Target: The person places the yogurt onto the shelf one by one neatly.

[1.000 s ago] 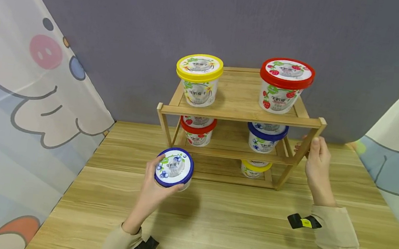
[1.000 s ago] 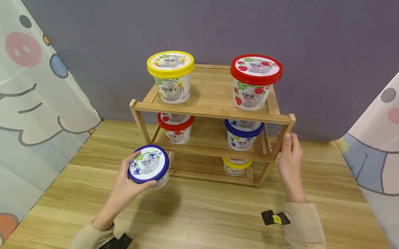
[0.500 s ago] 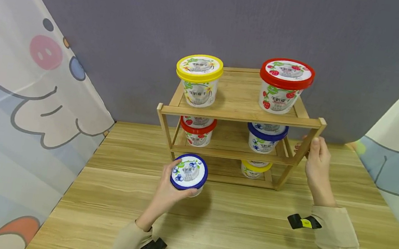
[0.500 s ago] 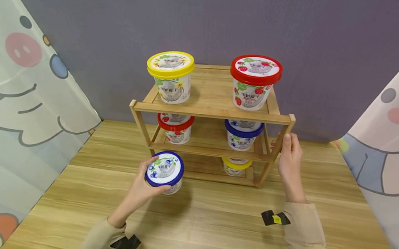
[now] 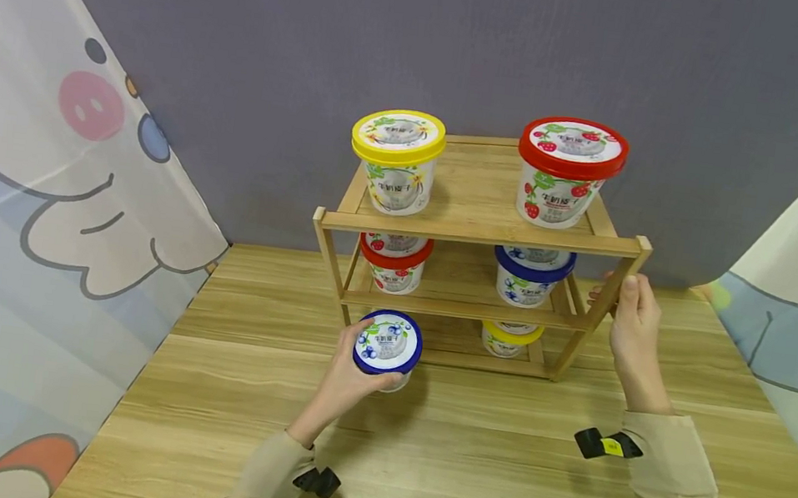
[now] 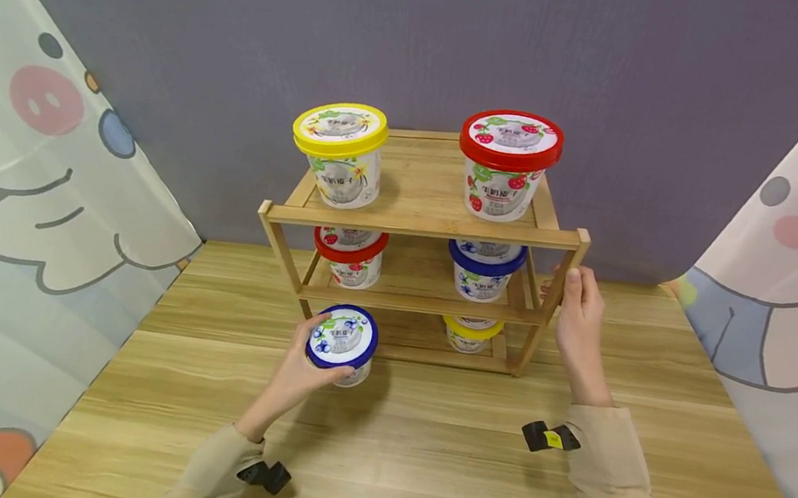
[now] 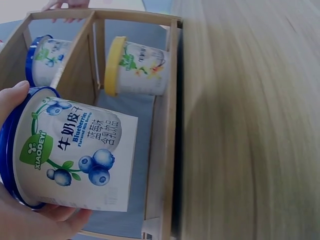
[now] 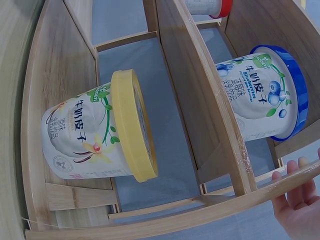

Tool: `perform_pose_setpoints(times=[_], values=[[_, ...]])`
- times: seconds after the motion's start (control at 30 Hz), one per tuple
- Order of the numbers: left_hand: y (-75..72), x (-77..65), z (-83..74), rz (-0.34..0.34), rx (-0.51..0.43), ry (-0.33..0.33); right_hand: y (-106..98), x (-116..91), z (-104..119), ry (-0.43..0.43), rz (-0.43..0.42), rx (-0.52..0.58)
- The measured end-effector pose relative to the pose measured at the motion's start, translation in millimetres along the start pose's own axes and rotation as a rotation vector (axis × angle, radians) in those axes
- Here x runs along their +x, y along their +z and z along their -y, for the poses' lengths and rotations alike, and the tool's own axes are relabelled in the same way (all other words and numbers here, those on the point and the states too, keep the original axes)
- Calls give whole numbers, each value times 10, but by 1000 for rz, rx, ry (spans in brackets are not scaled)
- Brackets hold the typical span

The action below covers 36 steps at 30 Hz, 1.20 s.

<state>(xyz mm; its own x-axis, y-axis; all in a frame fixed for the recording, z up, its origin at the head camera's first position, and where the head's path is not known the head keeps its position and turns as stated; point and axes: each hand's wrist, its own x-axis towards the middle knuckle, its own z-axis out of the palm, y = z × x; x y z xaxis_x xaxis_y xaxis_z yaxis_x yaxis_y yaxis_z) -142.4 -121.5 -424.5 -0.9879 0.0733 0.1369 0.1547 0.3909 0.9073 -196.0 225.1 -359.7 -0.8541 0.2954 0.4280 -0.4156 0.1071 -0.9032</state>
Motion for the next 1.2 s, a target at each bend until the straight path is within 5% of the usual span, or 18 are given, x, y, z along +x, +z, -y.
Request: perform_pose_setpoints(times=[0.57,0.87,1.2], values=[[131,293,163,19,-58,3,12,0,9,-7,14,11],[102,325,-136,21,-61,5,2,-3,17,-2,20,16],[132,513,-91,72,-103,76,0,-6,11,-4,16,-1]])
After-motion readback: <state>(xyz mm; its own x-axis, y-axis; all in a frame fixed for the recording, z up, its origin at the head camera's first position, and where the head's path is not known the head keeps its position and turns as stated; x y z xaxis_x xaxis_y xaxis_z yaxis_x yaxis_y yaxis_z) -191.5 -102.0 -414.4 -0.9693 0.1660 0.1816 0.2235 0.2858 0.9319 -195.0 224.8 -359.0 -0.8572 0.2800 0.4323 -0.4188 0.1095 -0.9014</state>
